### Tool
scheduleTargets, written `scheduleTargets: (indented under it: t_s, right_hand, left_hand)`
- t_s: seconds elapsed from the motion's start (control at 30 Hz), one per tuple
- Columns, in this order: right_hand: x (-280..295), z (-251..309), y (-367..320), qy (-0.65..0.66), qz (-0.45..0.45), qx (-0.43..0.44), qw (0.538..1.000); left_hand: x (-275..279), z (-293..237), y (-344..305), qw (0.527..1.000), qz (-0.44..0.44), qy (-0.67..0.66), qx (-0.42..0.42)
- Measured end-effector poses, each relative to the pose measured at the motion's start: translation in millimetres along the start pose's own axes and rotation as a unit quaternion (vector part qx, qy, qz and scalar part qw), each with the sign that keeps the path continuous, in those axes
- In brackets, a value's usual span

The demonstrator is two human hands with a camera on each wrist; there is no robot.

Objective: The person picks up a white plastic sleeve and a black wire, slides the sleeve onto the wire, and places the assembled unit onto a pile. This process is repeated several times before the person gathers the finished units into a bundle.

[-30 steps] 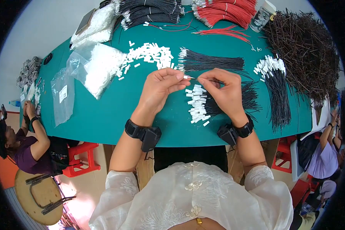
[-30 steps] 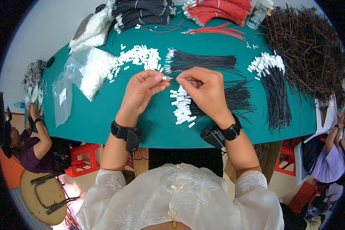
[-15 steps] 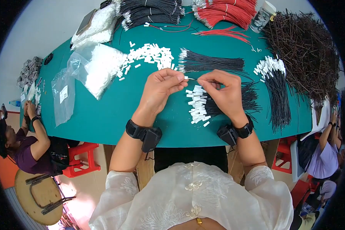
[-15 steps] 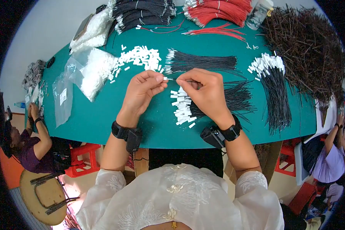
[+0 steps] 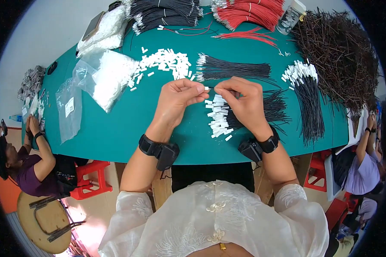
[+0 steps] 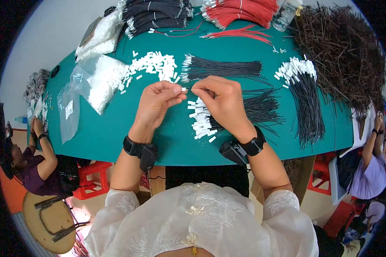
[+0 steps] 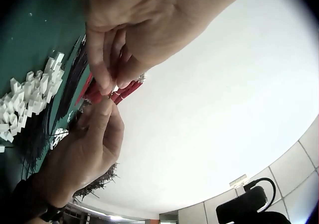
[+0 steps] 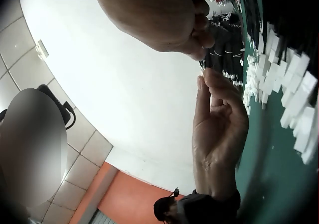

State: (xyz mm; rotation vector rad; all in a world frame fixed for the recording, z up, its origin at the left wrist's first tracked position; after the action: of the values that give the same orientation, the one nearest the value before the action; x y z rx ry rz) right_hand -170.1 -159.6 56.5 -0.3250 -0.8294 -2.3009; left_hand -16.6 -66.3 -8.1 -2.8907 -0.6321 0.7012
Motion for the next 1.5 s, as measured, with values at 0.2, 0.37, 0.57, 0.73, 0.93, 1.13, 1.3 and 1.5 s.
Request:
scheduleTargets:
  t_s: [0.2,0.37,0.57,0.73,0.93,1.13,1.3,1.5]
  right_hand:
    - [-1.7,-2.2,-0.5,0.010,0.002,-0.009,1.000]
    - [-3.8,-6.4,-1.9,0.016,-0.003,-0.022,1.000]
    - [-9.5,-9.1,-3.4,0.041,0.015,-0.047,0.998]
    - [-9.6,-3.8,-3.6,0.038,0.004,-0.031,0.999]
    - [-6.0,6.4,-1.8,-0.028,0.006,0.032,0.999]
    - [-5.2,14.9,-0.6,-0.052,0.011,0.141,0.989]
    - [-6.2,16.9,-0.7,-0.058,0.025,0.141,0.988]
    - [1.2,13.2,3.4,-0.087,0.034,0.119,0.988]
  left_hand:
    - [0.7,4.2,0.7,0.999,-0.009,-0.030,0.011]
    - [1.8,7.7,2.1,1.000,-0.008,-0.028,0.011]
    - [-1.3,5.7,1.1,0.999,-0.001,-0.037,0.003]
    - [-2.4,1.5,0.9,1.000,0.002,-0.025,-0.006]
    - [-3.1,-3.2,-1.3,1.000,0.008,-0.012,-0.013]
    - [-6.8,-4.5,-3.1,0.999,0.028,0.028,-0.009]
    - [-5.7,-1.1,-1.5,0.999,0.031,0.023,0.004]
    - [-3.9,-5.7,0.5,0.999,0.010,0.036,-0.018]
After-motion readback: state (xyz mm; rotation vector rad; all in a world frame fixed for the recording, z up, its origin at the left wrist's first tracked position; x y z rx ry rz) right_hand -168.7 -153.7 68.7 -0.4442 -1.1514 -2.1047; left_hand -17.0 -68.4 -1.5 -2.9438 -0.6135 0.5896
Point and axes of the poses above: each hand's wrist, its own y-axis towards the middle knuckle, its own x-axis out of the back of the hand, z = x × y, the point moved 6 cm from there along y, towards the middle knuckle
